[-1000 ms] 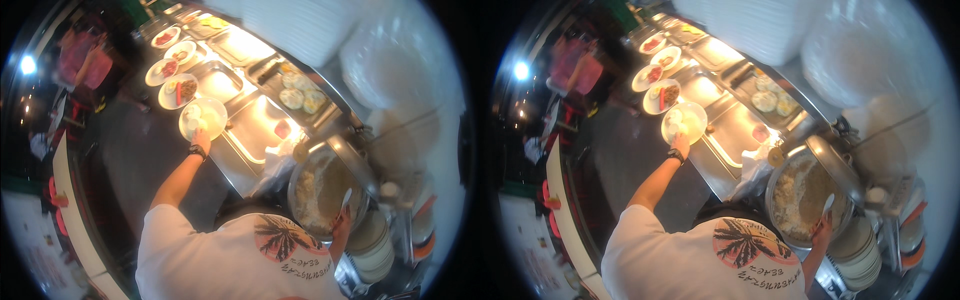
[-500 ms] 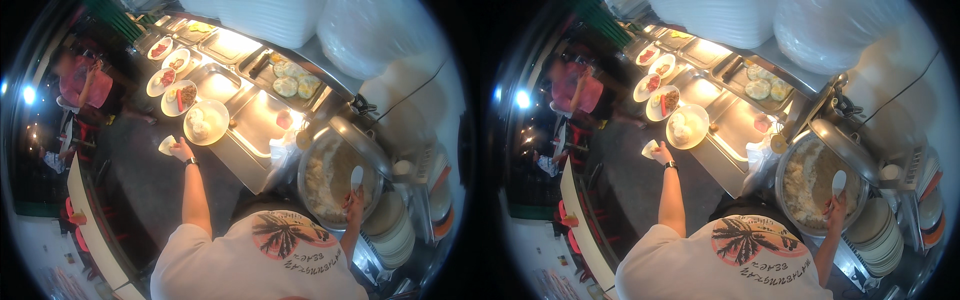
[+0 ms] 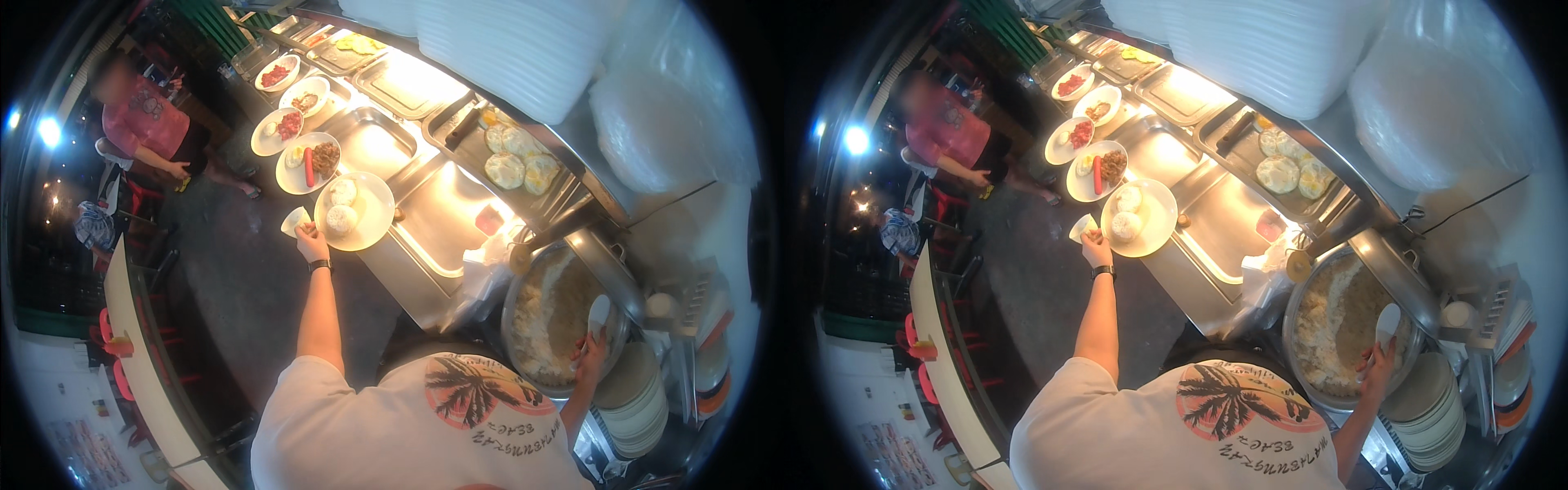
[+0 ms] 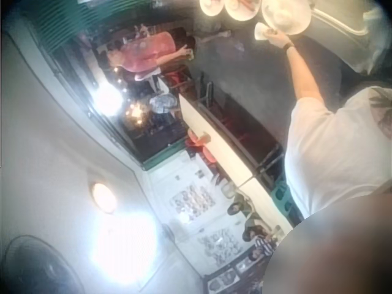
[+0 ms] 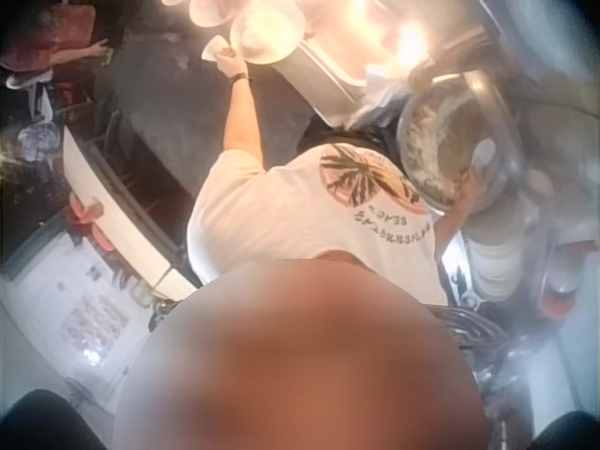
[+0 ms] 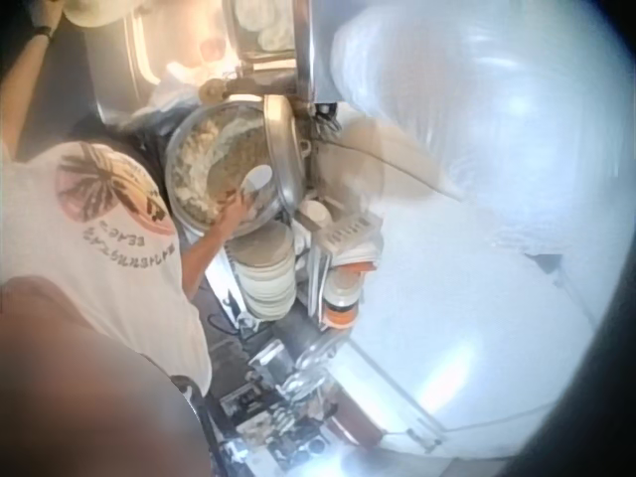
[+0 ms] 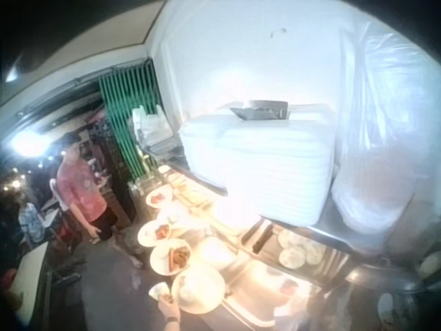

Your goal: The person serves food from a buffet-style counter onto plates, including rice, sausages, and other items. They then carry the plates to a table and place them down.

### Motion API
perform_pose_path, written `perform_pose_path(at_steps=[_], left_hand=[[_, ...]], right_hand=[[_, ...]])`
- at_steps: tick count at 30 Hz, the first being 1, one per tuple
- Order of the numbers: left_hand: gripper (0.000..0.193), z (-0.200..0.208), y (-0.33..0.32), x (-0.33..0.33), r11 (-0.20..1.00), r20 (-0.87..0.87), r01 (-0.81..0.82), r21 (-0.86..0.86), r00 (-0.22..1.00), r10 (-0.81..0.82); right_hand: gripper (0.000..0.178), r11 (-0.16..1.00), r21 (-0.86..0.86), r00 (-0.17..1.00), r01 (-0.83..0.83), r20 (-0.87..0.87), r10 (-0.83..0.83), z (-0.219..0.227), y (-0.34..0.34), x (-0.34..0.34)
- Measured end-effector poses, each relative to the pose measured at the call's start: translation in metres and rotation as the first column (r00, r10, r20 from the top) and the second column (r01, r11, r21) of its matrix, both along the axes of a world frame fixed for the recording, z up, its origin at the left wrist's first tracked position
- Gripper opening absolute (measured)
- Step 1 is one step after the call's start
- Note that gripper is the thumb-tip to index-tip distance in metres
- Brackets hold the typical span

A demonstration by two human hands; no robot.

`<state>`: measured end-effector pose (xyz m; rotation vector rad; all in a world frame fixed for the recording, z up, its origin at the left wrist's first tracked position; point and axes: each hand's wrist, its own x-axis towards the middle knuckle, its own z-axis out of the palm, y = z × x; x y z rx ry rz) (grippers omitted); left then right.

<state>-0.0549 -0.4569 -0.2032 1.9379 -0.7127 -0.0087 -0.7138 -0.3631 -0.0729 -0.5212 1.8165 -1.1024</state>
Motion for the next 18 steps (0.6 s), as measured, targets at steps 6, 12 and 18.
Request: perform_pose_path(at_steps=[6, 12, 18], left_hand=[[0.036, -0.005, -0.022, 0.023, 0.982, -0.181, -0.017, -0.188, 0.983, -0.017], [0.039, -0.028, -0.023, 0.031, 0.897, -0.581, -0.228, -0.379, 0.813, -0.039], [0.034, -0.042, -0.012, 0.018, 0.912, -0.558, -0.25, -0.326, 0.829, 0.028]], right_hand=[[0.059, 1.0, 0.01, 0.998, -0.006, -0.07, 0.007, 0.006, -0.008, 0.014], [0.059, 1.0, 0.0, 0.997, -0.002, -0.078, 0.002, 0.009, -0.014, 0.012], [0.061, 0.986, 0.141, 0.916, -0.085, -0.379, 0.133, -0.012, 0.002, -0.016]])
